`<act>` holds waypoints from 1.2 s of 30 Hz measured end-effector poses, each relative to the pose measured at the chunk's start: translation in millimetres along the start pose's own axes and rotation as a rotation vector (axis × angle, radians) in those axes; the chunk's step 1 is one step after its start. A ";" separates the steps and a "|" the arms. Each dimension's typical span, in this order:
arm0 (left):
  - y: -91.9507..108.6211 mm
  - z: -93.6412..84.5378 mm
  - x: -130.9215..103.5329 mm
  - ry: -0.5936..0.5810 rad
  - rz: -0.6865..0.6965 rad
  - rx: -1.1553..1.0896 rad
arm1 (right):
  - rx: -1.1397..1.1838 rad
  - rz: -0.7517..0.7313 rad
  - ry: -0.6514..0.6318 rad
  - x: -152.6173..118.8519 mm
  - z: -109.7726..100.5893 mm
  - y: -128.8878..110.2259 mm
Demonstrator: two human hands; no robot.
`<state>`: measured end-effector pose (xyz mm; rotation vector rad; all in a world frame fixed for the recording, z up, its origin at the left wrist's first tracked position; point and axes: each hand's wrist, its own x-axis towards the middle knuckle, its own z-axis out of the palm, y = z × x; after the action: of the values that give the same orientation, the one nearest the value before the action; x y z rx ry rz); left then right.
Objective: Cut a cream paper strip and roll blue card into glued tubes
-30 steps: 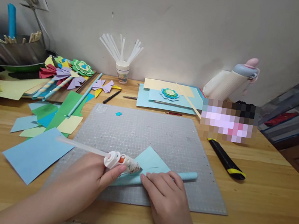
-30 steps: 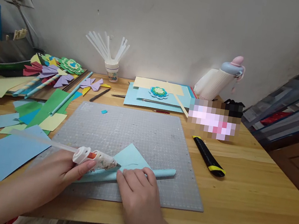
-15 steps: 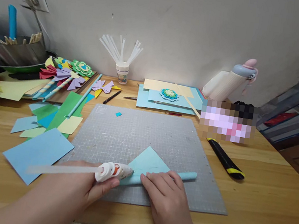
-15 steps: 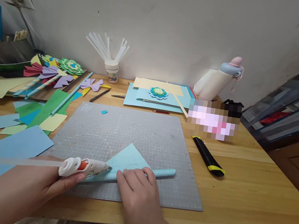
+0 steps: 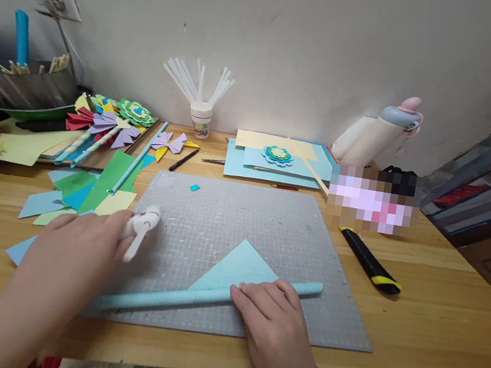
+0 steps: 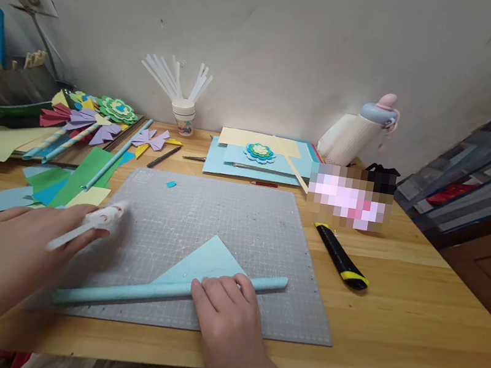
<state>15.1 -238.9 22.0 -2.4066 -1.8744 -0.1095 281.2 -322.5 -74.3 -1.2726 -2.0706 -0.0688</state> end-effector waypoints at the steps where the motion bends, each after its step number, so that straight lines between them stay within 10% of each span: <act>1: -5.5 5.0 4.1 -0.037 -0.043 0.097 | 0.003 0.003 -0.001 0.3 0.1 0.0; 5: -15.9 22.5 11.3 -0.099 -0.086 0.336 | -0.002 0.005 -0.008 2.2 0.2 0.2; 11: 32.8 36.5 -17.9 0.347 0.142 -0.036 | -0.017 0.011 -0.062 8.6 -1.3 0.4; 17: 87.8 58.0 -38.5 0.085 0.374 -0.389 | -0.021 0.022 -0.099 12.2 -3.0 -1.4; 28: 86.2 60.9 -58.1 0.304 0.457 -0.362 | 0.002 -0.012 -0.128 -3.0 -7.8 -7.7; 36: 88.4 59.1 -47.6 0.203 0.440 -0.287 | 0.028 0.036 -0.065 -9.2 -17.0 -1.1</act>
<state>89.2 -299.5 -44.4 -2.8031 -1.2841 -0.5980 291.9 -336.7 -66.5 -1.3104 -2.0951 0.0176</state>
